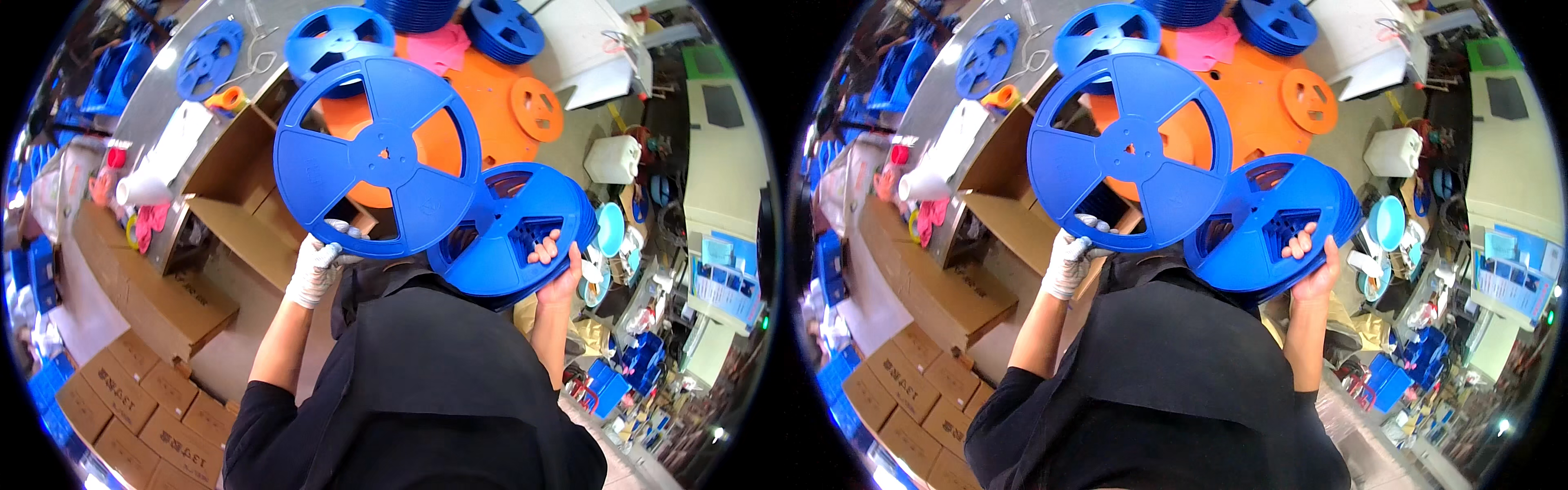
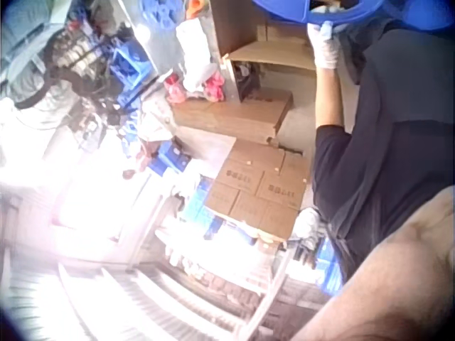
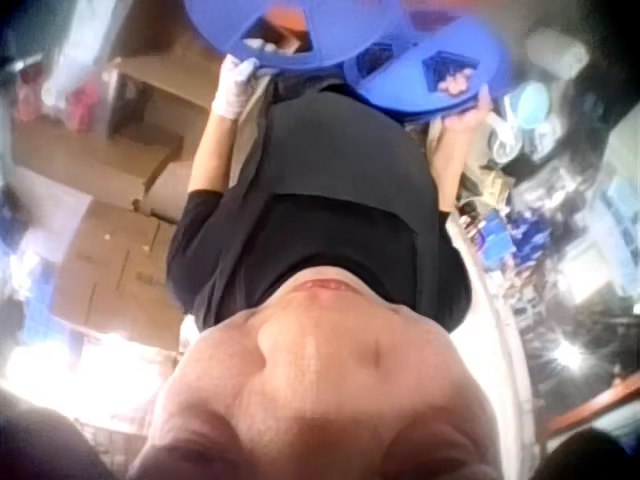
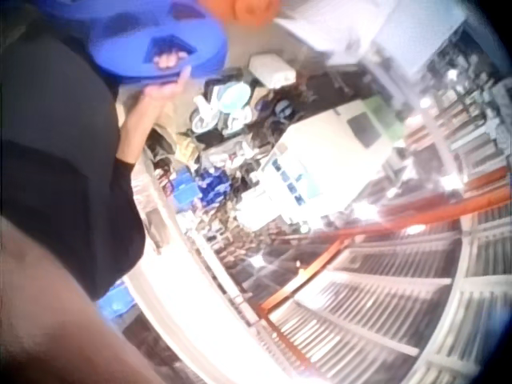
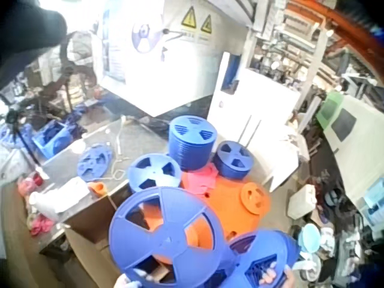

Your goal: The person picks up blue plastic spools from a large sack and stacks them into a cardboard box. They handle the spools one by one, aligning them carefully to create a neat stack inside the box.

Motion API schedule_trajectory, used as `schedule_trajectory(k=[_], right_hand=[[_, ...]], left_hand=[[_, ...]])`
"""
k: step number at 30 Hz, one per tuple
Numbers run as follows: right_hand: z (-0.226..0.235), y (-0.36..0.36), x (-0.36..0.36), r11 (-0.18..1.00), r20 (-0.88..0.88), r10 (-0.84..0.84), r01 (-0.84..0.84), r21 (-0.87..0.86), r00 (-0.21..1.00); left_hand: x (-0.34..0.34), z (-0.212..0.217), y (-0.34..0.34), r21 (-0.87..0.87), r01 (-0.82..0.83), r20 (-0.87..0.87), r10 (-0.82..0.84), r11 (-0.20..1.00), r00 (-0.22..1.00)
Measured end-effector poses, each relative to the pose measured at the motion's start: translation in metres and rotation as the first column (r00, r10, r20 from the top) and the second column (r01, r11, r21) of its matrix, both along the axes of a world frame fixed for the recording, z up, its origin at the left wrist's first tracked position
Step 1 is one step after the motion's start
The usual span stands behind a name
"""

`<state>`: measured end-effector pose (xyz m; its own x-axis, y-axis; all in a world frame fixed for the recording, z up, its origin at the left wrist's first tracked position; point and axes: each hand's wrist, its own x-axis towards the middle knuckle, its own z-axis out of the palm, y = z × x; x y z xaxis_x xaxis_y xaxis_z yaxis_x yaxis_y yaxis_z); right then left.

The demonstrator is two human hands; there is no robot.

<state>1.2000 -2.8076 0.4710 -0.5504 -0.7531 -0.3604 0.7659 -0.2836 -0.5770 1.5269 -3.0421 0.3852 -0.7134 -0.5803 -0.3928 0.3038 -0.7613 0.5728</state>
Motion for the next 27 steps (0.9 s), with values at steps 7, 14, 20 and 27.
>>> schedule_trajectory(k=[7,14,20,27], right_hand=[[-0.008,-0.009,0.020,0.996,0.020,0.054,-0.055,0.074,0.998],[-0.006,-0.026,0.029,0.979,-0.052,0.120,-0.110,0.171,0.991],[-0.007,-0.031,0.029,0.963,-0.060,0.168,-0.150,0.225,0.984],[-0.008,-0.042,0.032,0.945,-0.075,0.212,-0.185,0.271,0.974]], left_hand=[[0.037,-0.003,0.009,0.048,-0.115,-0.028,0.116,0.992,0.993],[0.056,-0.008,0.026,0.105,-0.203,-0.027,0.207,0.974,0.978],[0.069,-0.012,0.035,0.087,-0.292,-0.017,0.294,0.952,0.956],[0.116,-0.015,0.049,-0.133,-0.369,0.253,0.392,0.920,0.885]])
